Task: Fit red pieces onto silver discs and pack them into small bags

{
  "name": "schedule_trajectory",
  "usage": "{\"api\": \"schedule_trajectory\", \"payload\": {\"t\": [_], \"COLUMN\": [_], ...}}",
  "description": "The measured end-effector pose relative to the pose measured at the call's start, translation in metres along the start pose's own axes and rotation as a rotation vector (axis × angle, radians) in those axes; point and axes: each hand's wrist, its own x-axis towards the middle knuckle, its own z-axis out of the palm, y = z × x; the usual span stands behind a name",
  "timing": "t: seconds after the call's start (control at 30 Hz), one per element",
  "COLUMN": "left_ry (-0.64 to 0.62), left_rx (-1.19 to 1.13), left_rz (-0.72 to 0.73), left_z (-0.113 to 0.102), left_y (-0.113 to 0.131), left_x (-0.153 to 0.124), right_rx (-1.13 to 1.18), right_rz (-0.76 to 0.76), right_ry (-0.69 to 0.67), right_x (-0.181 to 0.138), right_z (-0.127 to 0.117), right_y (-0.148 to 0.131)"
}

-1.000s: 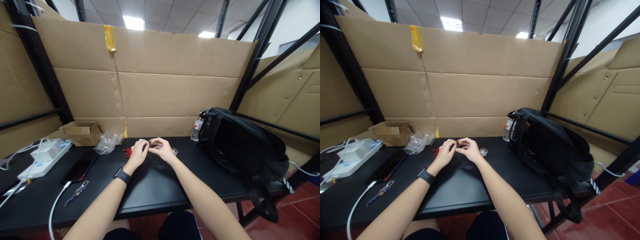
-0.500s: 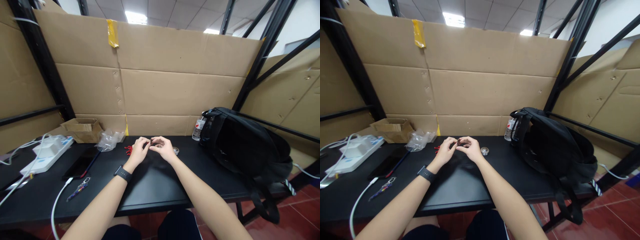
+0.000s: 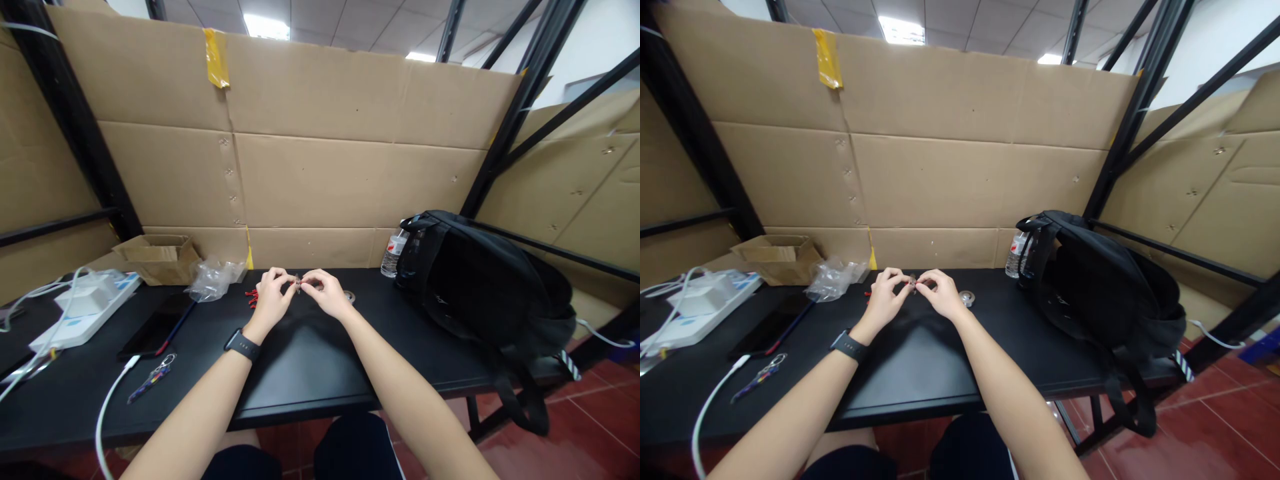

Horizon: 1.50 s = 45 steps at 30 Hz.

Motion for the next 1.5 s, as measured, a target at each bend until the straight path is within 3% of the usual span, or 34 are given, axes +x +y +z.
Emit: {"api": "schedule_trajectory", "payload": {"t": [0.3, 0.47, 0.57, 0.67, 0.8, 0.97, 1.23, 1.5], "left_ry": [-0.095, -0.281, -0.331, -0.256, -0.121, -0.286, -0.344, -0.382], "left_rx": [-0.082, 0.055, 0.080, 0.120, 0.304, 0.387, 0.401, 0.432], "left_rz": [-0.004, 0.055, 0.057, 0.008, -0.193, -0.302, -0.328, -0.374], "left_z": [0.001, 0.011, 0.012, 0.002, -0.023, -0.041, -0.044, -0.042], "left_y": [-0.005, -0.008, -0.013, -0.031, -0.075, -0.113, -0.119, -0.118], "left_x": [-0.001, -0.007, -0.005, 0.003, 0.011, 0.010, 0.012, 0.012], "right_rx": [-0.376, -0.406, -0.475, -0.570, -0.648, -0.693, -0.704, -0.655], "right_rz": [-0.159, -0.171, -0.158, -0.108, -0.016, 0.117, 0.355, 0.436], "right_ry": [-0.099, -0.129, -0.127, -0.148, -0.165, -0.151, -0.332, -0.391], "right_x": [-0.002, -0.002, -0.001, -0.002, -0.002, 0.003, 0.001, 0.000], "right_z": [-0.009, -0.009, -0.011, -0.015, -0.020, -0.042, -0.098, -0.104], "right_y": [0.010, 0.017, 0.022, 0.029, 0.036, 0.037, 0.039, 0.033]}}
